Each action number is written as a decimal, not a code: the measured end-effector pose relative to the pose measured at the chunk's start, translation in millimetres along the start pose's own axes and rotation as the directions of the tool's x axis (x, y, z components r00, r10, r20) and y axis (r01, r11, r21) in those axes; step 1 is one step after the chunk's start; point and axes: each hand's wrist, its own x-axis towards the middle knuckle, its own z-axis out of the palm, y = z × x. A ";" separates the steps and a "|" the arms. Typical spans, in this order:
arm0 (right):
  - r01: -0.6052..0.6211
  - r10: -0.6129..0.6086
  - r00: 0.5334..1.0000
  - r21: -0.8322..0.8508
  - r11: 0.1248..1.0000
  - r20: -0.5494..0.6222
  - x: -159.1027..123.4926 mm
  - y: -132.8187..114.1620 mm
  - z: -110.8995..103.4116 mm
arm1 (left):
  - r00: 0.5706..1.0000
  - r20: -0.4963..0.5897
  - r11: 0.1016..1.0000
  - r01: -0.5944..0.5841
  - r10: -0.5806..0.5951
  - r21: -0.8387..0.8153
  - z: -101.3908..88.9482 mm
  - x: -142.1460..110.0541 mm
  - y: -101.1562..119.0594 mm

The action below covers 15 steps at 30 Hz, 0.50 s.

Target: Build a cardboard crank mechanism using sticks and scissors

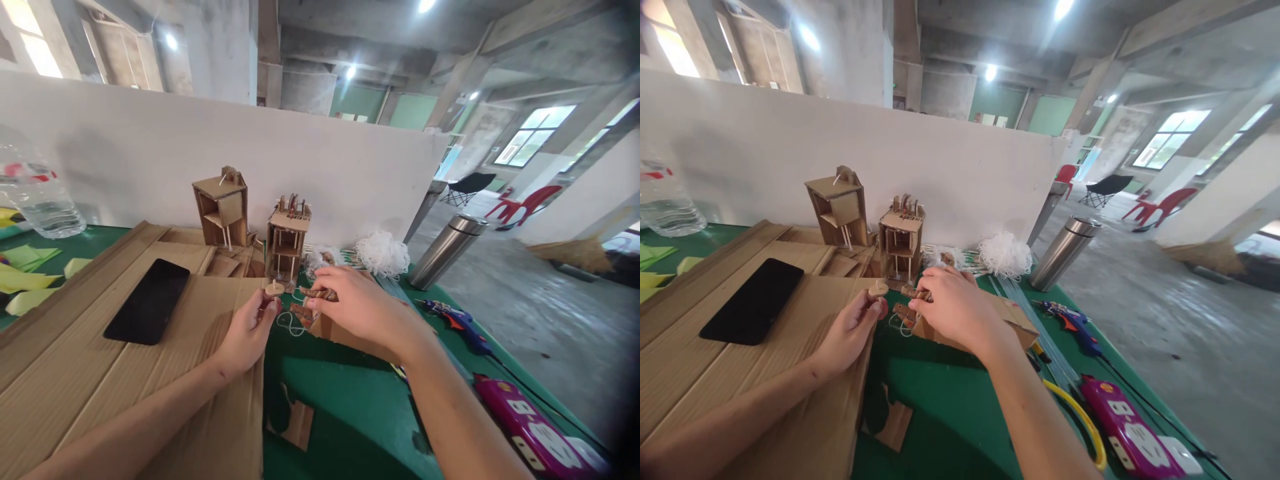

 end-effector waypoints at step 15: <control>-0.028 0.012 0.992 0.129 0.991 0.125 -1.0 9.3 -16.0 | 0.997 0.083 0.998 -0.008 0.003 0.064 1.2 -5.2 3.9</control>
